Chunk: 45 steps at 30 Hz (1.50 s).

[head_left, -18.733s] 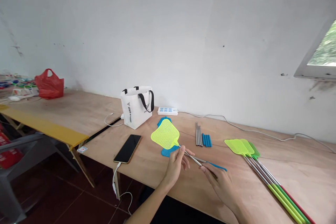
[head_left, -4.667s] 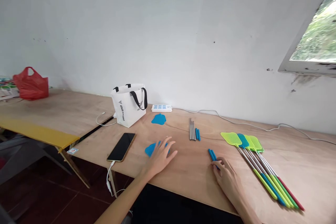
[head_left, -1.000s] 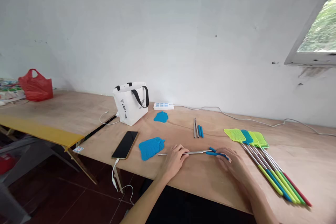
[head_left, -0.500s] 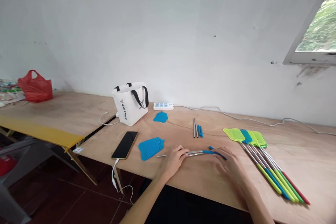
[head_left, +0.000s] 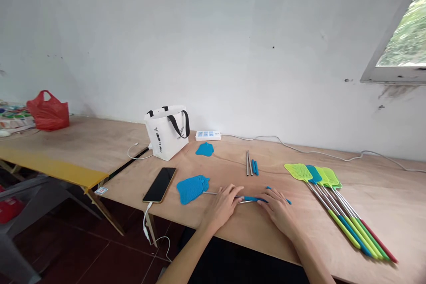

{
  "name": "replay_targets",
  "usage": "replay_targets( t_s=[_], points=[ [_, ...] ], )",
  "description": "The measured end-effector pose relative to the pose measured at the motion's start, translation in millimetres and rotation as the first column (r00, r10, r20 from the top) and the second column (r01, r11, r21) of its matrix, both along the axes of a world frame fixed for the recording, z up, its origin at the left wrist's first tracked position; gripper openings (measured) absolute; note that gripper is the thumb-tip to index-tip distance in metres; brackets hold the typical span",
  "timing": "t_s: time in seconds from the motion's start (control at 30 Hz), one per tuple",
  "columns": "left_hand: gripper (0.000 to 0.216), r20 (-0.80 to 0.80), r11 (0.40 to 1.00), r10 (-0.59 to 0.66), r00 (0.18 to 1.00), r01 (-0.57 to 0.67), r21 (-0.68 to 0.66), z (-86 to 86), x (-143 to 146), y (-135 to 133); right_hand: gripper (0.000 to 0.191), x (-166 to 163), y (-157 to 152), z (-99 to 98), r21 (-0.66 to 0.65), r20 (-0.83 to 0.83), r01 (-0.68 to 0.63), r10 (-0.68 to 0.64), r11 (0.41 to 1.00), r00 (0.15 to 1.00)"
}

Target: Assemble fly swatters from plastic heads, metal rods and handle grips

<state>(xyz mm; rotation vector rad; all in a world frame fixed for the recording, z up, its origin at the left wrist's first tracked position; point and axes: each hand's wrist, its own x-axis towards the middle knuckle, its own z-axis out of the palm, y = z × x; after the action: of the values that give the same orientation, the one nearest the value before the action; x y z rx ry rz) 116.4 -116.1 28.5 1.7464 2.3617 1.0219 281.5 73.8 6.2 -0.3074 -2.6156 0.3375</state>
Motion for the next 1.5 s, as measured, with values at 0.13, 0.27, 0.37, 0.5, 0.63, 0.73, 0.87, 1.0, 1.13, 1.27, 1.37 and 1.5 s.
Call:
replay_targets(
  t_s=[0.13,0.27,0.37,0.5,0.63,0.73,0.87,1.0,1.13,1.27,1.37,1.5],
  points=[
    [0.016,-0.06,1.0,-0.028,0.998,0.027,-0.012,5.8,6,-2,0.031,7,13,-5.3,0.024,-0.002,0.169,-0.169,0.985,0.986],
    [0.013,-0.063,0.999,-0.016,0.998,0.013,-0.039,5.6,8,-2,0.035,17,28,-8.5,0.022,0.068,0.461,-0.461,0.887,0.885],
    [0.007,-0.039,1.0,0.004,0.999,-0.005,-0.03,2.3,5,0,0.036,22,34,-5.1,-0.005,0.153,0.526,-0.519,0.85,0.841],
    [0.008,-0.011,0.999,0.035,0.999,-0.036,-0.019,-2.4,-2,4,0.035,30,43,1.6,-0.134,0.129,0.448,-0.433,0.884,0.892],
    [0.014,0.019,0.998,0.066,0.998,-0.066,-0.006,-3.9,-5,4,0.031,41,58,0.8,-0.227,0.036,0.309,-0.309,0.924,0.95],
    [0.016,0.041,0.998,0.056,0.998,-0.055,-0.009,-2.4,-5,3,0.031,47,65,-1.1,-0.212,-0.029,0.219,-0.23,0.952,0.973],
    [0.013,0.06,0.999,0.039,0.997,-0.039,-0.004,0.4,-4,1,0.03,48,63,2.2,-0.161,-0.082,0.129,-0.144,0.979,0.986],
    [0.007,0.057,1.0,0.009,0.998,-0.009,-0.006,5.2,-2,-2,0.028,51,62,9.0,-0.165,-0.142,0.082,-0.106,0.983,0.984],
    [0.006,0.049,1.0,-0.016,0.999,0.016,0.001,11.0,2,-3,0.03,54,64,14.6,-0.194,-0.181,0.001,-0.037,0.981,0.983],
    [0.008,0.044,0.998,-0.064,0.997,0.064,-0.002,13.0,4,-3,0.031,42,50,15.4,-0.197,-0.102,-0.052,0.032,0.979,0.994],
    [0.009,0.052,0.999,-0.03,0.998,0.032,-0.021,12.3,1,-4,0.032,28,37,11.3,-0.206,-0.028,-0.036,0.03,0.978,0.999],
    [0.007,0.034,0.998,0.031,0.999,-0.029,-0.051,9.9,1,-4,0.026,20,30,4.0,-0.147,0.028,-0.014,0.018,0.989,0.999]
  ],
)
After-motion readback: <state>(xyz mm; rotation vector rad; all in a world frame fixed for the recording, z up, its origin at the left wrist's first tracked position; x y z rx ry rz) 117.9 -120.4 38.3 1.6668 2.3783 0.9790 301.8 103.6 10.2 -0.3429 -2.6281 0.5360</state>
